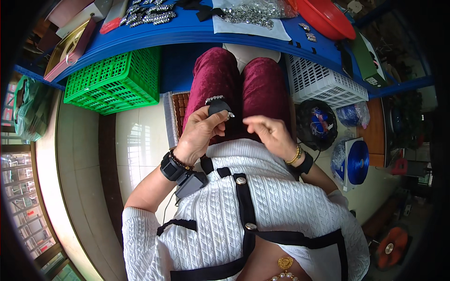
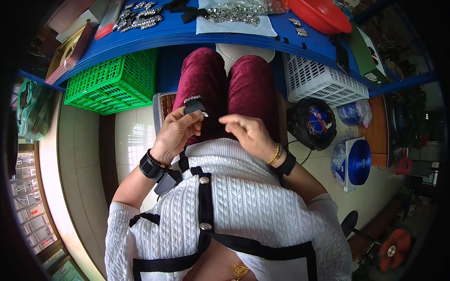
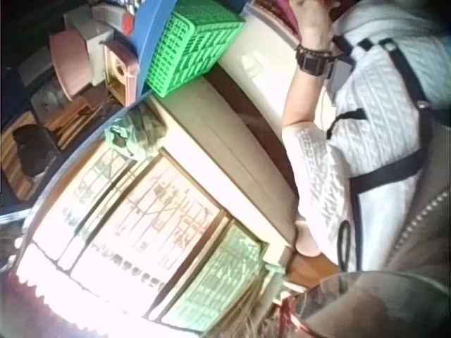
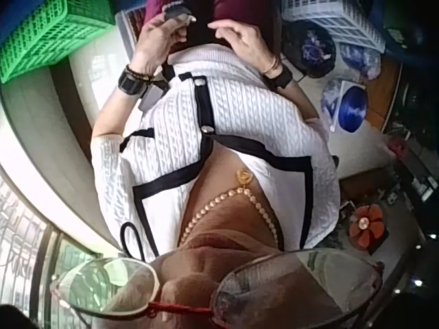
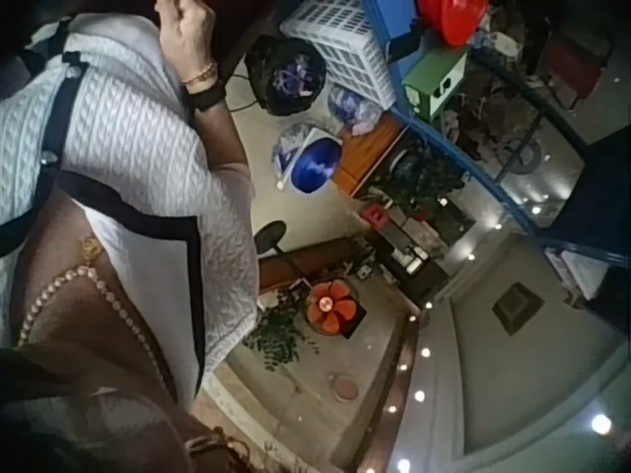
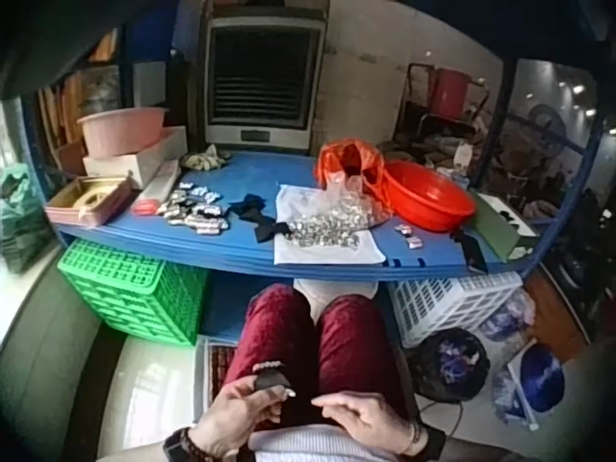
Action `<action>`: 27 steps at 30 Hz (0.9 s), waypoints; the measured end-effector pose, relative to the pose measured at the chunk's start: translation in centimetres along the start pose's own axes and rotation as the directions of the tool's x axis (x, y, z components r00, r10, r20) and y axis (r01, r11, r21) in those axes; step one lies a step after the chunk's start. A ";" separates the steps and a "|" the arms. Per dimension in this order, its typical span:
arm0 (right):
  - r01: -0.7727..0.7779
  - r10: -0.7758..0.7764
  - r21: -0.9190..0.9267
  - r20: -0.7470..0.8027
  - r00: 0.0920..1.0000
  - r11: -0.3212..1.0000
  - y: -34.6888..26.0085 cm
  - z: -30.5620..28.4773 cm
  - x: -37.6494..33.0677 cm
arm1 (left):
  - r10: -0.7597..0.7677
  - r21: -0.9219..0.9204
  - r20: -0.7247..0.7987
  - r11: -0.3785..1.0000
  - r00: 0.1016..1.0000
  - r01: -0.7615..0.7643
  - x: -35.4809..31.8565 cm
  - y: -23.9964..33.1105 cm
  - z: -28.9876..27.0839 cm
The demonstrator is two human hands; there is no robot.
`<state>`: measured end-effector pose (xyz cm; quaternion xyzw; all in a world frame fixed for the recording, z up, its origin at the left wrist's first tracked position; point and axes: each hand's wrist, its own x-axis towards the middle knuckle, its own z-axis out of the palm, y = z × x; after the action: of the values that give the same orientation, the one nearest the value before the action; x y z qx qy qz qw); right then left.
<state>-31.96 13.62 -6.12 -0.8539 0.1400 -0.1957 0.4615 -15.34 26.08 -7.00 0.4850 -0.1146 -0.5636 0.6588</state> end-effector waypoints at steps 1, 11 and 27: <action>0.028 -0.028 -0.058 0.001 1.000 0.998 0.1 0.2 -0.2 | -0.007 0.000 0.013 1.000 1.000 0.007 0.1 -0.1 -0.1; 0.278 -0.317 -0.277 -0.106 0.943 0.920 -2.0 2.3 4.8 | 0.008 0.029 0.038 1.000 0.999 -0.009 0.2 -0.6 -0.3; -0.310 0.303 0.497 0.096 0.948 0.811 -2.4 0.5 2.1 | 0.213 -0.253 -0.076 0.941 0.974 -0.226 0.4 1.0 -2.1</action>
<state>-29.71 14.37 -3.88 -0.6701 0.2167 -0.1434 0.6953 -13.14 26.73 -7.45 0.3920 -0.0775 -0.4851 0.7778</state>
